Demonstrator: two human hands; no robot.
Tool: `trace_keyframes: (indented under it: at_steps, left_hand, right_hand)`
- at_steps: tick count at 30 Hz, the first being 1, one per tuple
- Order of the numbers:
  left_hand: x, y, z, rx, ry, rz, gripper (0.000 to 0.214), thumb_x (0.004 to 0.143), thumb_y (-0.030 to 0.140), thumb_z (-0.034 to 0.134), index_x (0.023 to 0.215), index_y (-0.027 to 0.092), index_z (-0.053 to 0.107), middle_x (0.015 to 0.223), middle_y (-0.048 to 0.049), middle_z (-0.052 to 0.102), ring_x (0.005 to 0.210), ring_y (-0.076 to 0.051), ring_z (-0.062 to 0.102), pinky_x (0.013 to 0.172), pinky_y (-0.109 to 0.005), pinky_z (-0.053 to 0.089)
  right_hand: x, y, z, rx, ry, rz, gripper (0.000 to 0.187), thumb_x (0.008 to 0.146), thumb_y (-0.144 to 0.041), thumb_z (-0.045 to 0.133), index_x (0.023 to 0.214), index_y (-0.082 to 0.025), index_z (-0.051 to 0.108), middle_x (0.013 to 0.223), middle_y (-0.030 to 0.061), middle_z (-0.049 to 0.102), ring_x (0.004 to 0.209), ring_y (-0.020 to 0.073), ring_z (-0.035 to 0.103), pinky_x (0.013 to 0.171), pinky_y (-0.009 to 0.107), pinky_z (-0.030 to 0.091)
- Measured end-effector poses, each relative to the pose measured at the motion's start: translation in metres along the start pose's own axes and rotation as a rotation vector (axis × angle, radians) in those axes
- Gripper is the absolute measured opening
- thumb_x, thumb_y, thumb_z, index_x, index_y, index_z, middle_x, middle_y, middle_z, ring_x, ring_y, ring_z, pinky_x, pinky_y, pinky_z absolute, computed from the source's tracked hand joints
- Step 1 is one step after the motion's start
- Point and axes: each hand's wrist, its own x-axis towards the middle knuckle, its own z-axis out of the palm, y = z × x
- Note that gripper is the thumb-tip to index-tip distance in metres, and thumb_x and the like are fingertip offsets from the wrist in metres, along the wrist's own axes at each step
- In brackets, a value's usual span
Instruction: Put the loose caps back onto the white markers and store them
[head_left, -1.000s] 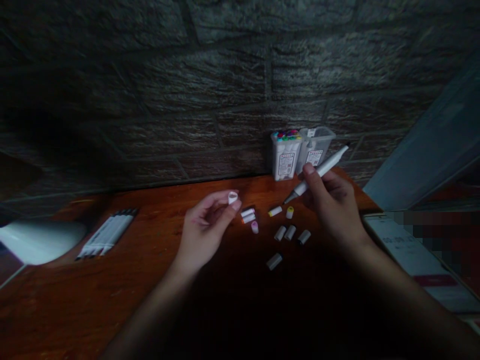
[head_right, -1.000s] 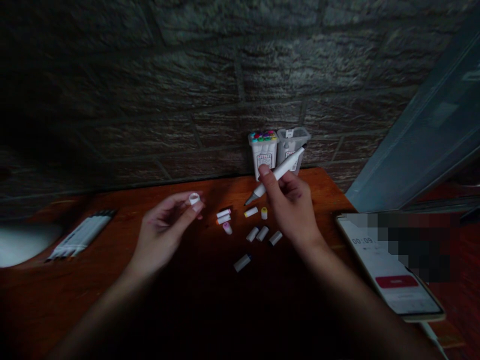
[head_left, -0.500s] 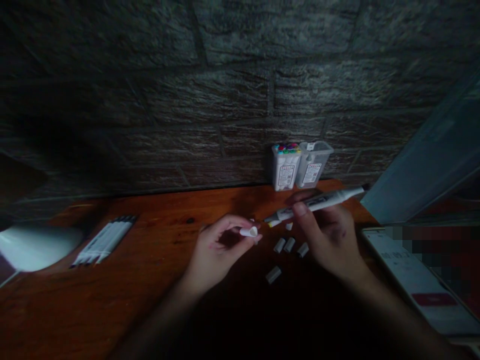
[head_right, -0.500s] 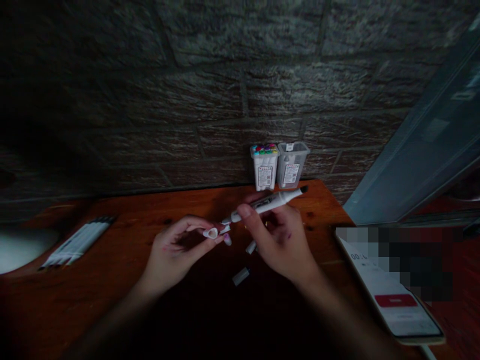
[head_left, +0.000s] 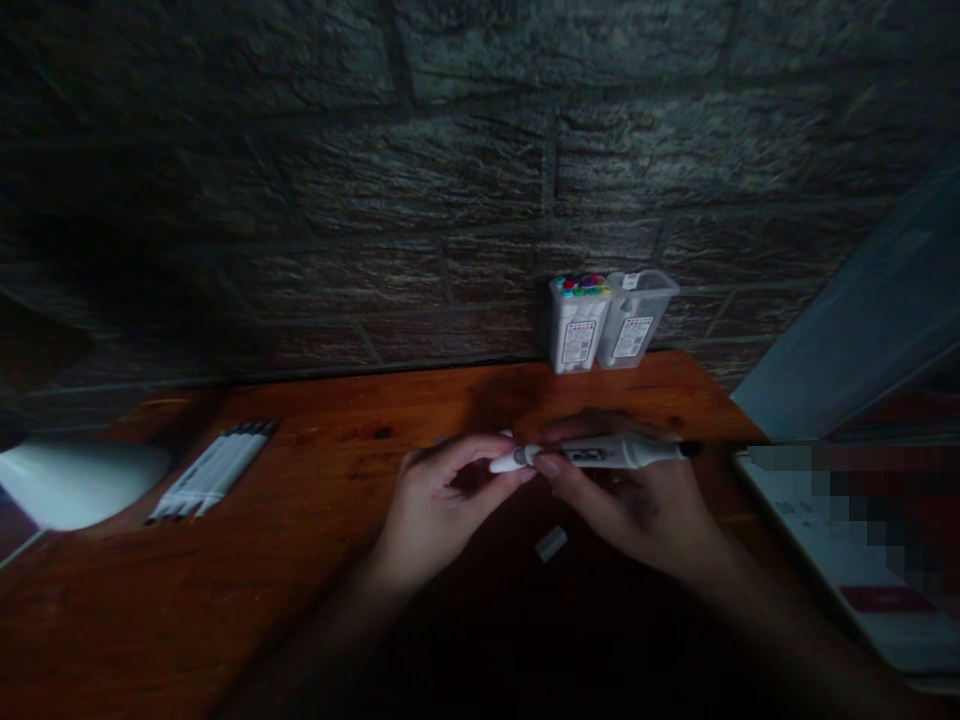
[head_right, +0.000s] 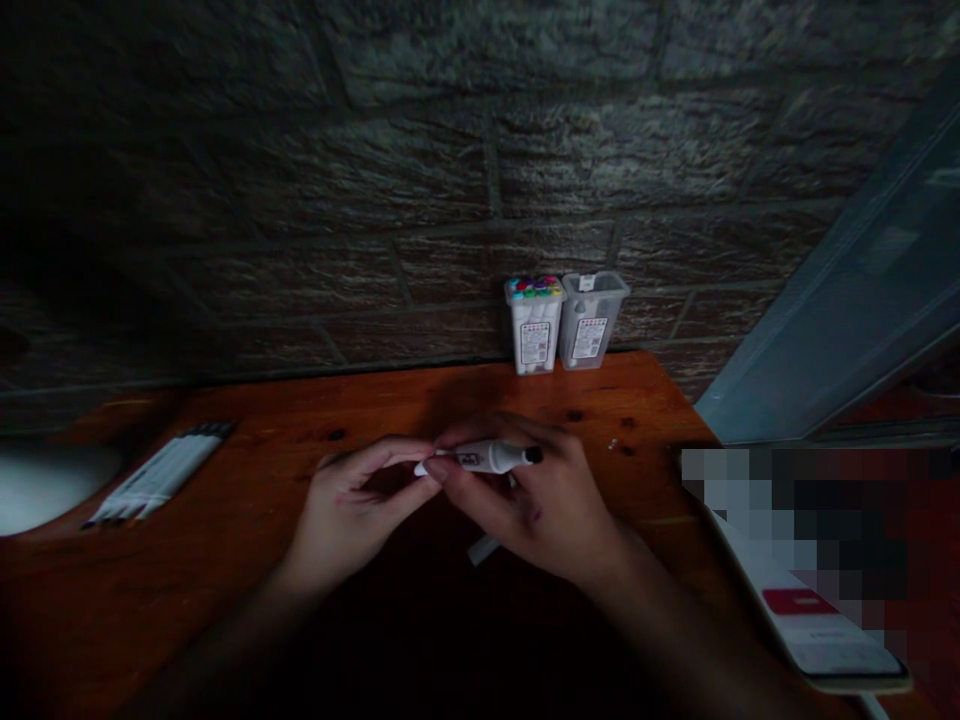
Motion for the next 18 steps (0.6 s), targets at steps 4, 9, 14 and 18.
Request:
trace_keyframes:
  at_steps: [4, 9, 14, 18]
  left_hand:
    - [-0.001, -0.003, 0.000, 0.057, 0.011, 0.013, 0.012, 0.078, 0.023, 0.075, 0.090, 0.020, 0.074, 0.082, -0.0018, 0.078, 0.070, -0.015, 0.073, 0.067, -0.022, 0.059]
    - [0.000, 0.001, 0.001, -0.007, 0.034, -0.064, 0.015, 0.075, 0.022, 0.078, 0.089, 0.018, 0.073, 0.084, -0.0032, 0.079, 0.071, -0.017, 0.074, 0.067, -0.023, 0.060]
    - [0.000, 0.001, 0.001, -0.009, 0.054, -0.052, 0.016, 0.074, 0.021, 0.079, 0.089, 0.019, 0.072, 0.084, -0.0029, 0.079, 0.072, -0.017, 0.074, 0.068, -0.024, 0.061]
    - [0.000, -0.001, 0.000, 0.013, 0.045, -0.025, 0.017, 0.075, 0.021, 0.079, 0.091, 0.019, 0.072, 0.085, -0.0025, 0.079, 0.073, -0.016, 0.074, 0.069, -0.023, 0.060]
  right_hand:
    - [0.003, 0.001, -0.001, -0.075, -0.019, -0.022, 0.010, 0.088, -0.024, 0.066, 0.098, -0.021, 0.069, 0.093, 0.0022, 0.076, 0.080, 0.0157, 0.072, 0.072, 0.027, 0.058]
    - [0.007, 0.010, -0.011, -0.253, 0.164, 0.017, 0.006, 0.088, -0.024, 0.066, 0.090, -0.020, 0.070, 0.087, 0.0044, 0.076, 0.077, 0.0188, 0.072, 0.067, 0.030, 0.057]
    - [0.006, 0.007, -0.013, -0.171, 0.260, 0.101, 0.009, 0.088, -0.025, 0.066, 0.081, -0.021, 0.070, 0.081, 0.0025, 0.076, 0.066, 0.0177, 0.071, 0.055, 0.028, 0.054]
    - [0.001, -0.001, -0.006, -0.054, 0.211, 0.106, 0.004, 0.086, -0.025, 0.068, 0.088, -0.022, 0.070, 0.082, 0.0017, 0.076, 0.070, 0.0172, 0.071, 0.057, 0.027, 0.056]
